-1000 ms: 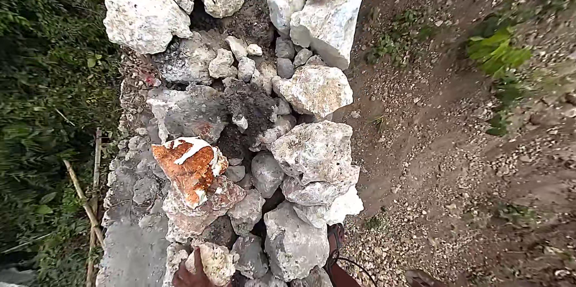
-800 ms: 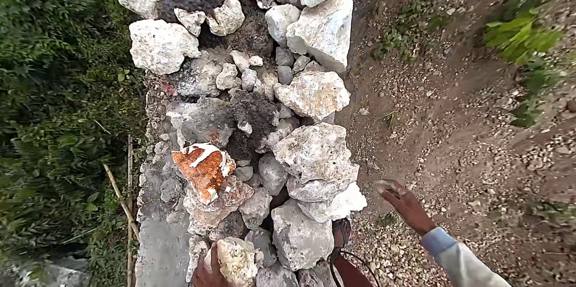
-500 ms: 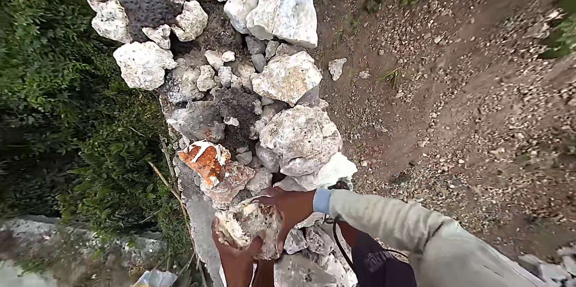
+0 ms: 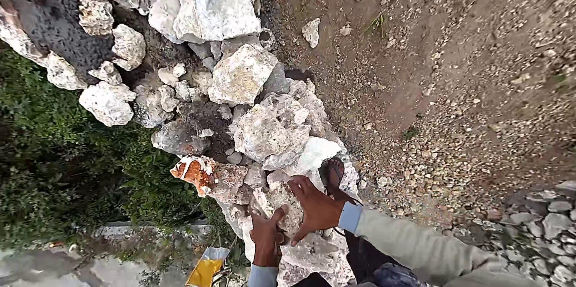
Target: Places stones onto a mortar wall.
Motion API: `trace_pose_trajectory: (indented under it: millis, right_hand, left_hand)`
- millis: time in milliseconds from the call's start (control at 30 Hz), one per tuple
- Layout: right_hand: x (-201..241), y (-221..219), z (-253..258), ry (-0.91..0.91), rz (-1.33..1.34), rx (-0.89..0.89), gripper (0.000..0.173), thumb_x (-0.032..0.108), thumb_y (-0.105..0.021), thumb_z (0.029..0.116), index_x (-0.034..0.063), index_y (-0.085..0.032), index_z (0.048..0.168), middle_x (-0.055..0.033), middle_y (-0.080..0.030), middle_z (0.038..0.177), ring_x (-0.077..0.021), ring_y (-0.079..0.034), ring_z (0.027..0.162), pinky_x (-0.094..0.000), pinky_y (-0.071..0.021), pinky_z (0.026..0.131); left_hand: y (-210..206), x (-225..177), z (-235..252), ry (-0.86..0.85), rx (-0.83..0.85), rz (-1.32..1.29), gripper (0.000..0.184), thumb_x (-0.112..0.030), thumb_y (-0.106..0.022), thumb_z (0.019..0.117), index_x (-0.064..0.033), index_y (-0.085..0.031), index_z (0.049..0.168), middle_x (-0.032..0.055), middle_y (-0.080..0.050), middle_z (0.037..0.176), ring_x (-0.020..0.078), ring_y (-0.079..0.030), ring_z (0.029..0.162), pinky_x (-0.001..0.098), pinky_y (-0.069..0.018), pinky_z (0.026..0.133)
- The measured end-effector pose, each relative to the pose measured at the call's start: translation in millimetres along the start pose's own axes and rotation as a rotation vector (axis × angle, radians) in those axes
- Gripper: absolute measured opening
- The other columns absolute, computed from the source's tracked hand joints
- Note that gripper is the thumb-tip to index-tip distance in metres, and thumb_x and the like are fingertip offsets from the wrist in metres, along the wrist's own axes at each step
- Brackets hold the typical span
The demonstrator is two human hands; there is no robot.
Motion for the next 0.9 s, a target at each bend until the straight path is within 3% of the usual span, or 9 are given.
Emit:
trace_pose_trajectory:
  millis: [167, 267, 333, 433, 533, 633, 700, 800, 900]
  right_hand:
    - [-36, 0, -34, -0.166, 0.243, -0.112, 0.147, 0.065, -0.095, 0.042, -0.0015, -0.03, 0.156, -0.027, -0.032, 0.159, -0.0365, -0.038, 0.146, -0.0448, -0.0416, 0.116]
    - [-63, -12, -59, -0.229, 0.625, -0.229, 0.148, 0.049, -0.1, 0.0454, -0.0022, -0.018, 0.158, -0.021, -0.039, 0.156, -0.0224, -0.047, 0.141, -0.0357, -0.0458, 0.115]
    - [-73, -15, -77, -0.274, 0.825, -0.319, 0.138, 0.044, -0.098, 0.0494, -0.0027, -0.023, 0.155, -0.0173, -0.053, 0.145, -0.0144, -0.058, 0.129, -0.0304, -0.0526, 0.106]
    - [-73, 0, -100, -0.361, 0.893, -0.423, 0.135, 0.046, -0.091, 0.0538, -0.0061, -0.02, 0.156, -0.0182, -0.054, 0.144, -0.0095, -0.059, 0.124, -0.0266, -0.0512, 0.104]
    - [-64, 43, -93, -0.318, 0.896, -0.554, 0.13, 0.047, -0.09, 0.0542, -0.0077, -0.024, 0.152, -0.0117, -0.06, 0.133, -0.0014, -0.063, 0.111, -0.0208, -0.055, 0.094]
    - [-46, 98, -64, -0.24, 0.842, -0.631, 0.121, 0.048, -0.086, 0.062, -0.0074, -0.025, 0.151, -0.0067, -0.061, 0.128, 0.0012, -0.064, 0.106, -0.0194, -0.0557, 0.091]
    - [-23, 143, -25, -0.171, 0.713, -0.658, 0.113, 0.046, -0.083, 0.0643, -0.0066, -0.029, 0.149, -0.0073, -0.062, 0.126, -0.0001, -0.064, 0.106, -0.02, -0.0558, 0.091]
    - [23, 209, 55, -0.085, 0.389, -0.667, 0.121, 0.05, -0.085, 0.0611, -0.0054, -0.029, 0.153, -0.0153, -0.058, 0.139, -0.0097, -0.061, 0.121, -0.0271, -0.0526, 0.102]
    - [84, 262, 142, -0.075, -0.006, -0.665, 0.122, 0.052, -0.09, 0.0574, -0.0005, -0.033, 0.152, -0.0231, -0.049, 0.147, -0.0263, -0.053, 0.134, -0.0429, -0.0471, 0.11]
  left_hand:
    - [-21, 2, 3, 0.028, 0.0, 0.469, 0.139, -0.061, -0.093, 0.0564, -0.0107, -0.018, 0.162, 0.0303, -0.04, 0.153, 0.043, -0.046, 0.139, 0.0593, -0.0461, 0.11]
    - [-38, -29, -9, 0.04, 0.147, 0.728, 0.13, -0.087, -0.069, 0.0666, -0.0102, -0.027, 0.162, 0.0348, -0.029, 0.159, 0.0524, -0.031, 0.147, 0.0661, -0.036, 0.115]
    - [-53, -53, -20, 0.035, 0.276, 0.864, 0.124, -0.092, -0.055, 0.074, -0.0102, -0.028, 0.163, 0.0386, -0.029, 0.158, 0.0574, -0.033, 0.144, 0.0688, -0.038, 0.111]
    - [-74, -78, -29, -0.014, 0.43, 0.881, 0.118, -0.088, -0.054, 0.0791, -0.014, -0.021, 0.165, 0.0366, -0.036, 0.154, 0.055, -0.038, 0.141, 0.0688, -0.0422, 0.107]
    - [-76, -114, -14, -0.155, 0.469, 0.502, 0.094, -0.071, -0.054, 0.094, -0.0161, -0.025, 0.164, 0.0272, -0.038, 0.158, 0.0416, -0.037, 0.147, 0.0589, -0.0368, 0.116]
    - [-41, -127, 50, -0.209, 0.222, -0.002, 0.062, -0.045, -0.046, 0.108, -0.0046, -0.04, 0.154, 0.0215, -0.056, 0.145, 0.0297, -0.059, 0.13, 0.0467, -0.053, 0.105]
    - [-18, -102, 122, -0.167, 0.009, 0.05, 0.082, -0.048, -0.063, 0.0992, 0.0019, -0.033, 0.156, 0.0281, -0.046, 0.152, 0.0361, -0.048, 0.14, 0.0502, -0.0419, 0.116]
    - [-32, -46, 217, 0.027, -0.092, 0.207, 0.146, -0.075, -0.081, 0.0669, 0.0049, -0.004, 0.161, 0.0373, -0.013, 0.164, 0.052, -0.022, 0.151, 0.0656, -0.0271, 0.12]
    - [-66, -24, 251, 0.122, -0.167, 0.177, 0.164, -0.076, -0.087, 0.0556, 0.0007, 0.013, 0.161, 0.0394, 0.009, 0.164, 0.0586, -0.011, 0.151, 0.0667, -0.0282, 0.118]
Point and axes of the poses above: each hand's wrist, its own z-axis towards the middle knuckle, its own y-axis out of the back of the hand, x = y × z, the point moved 9 cm from there along z, towards the middle knuckle
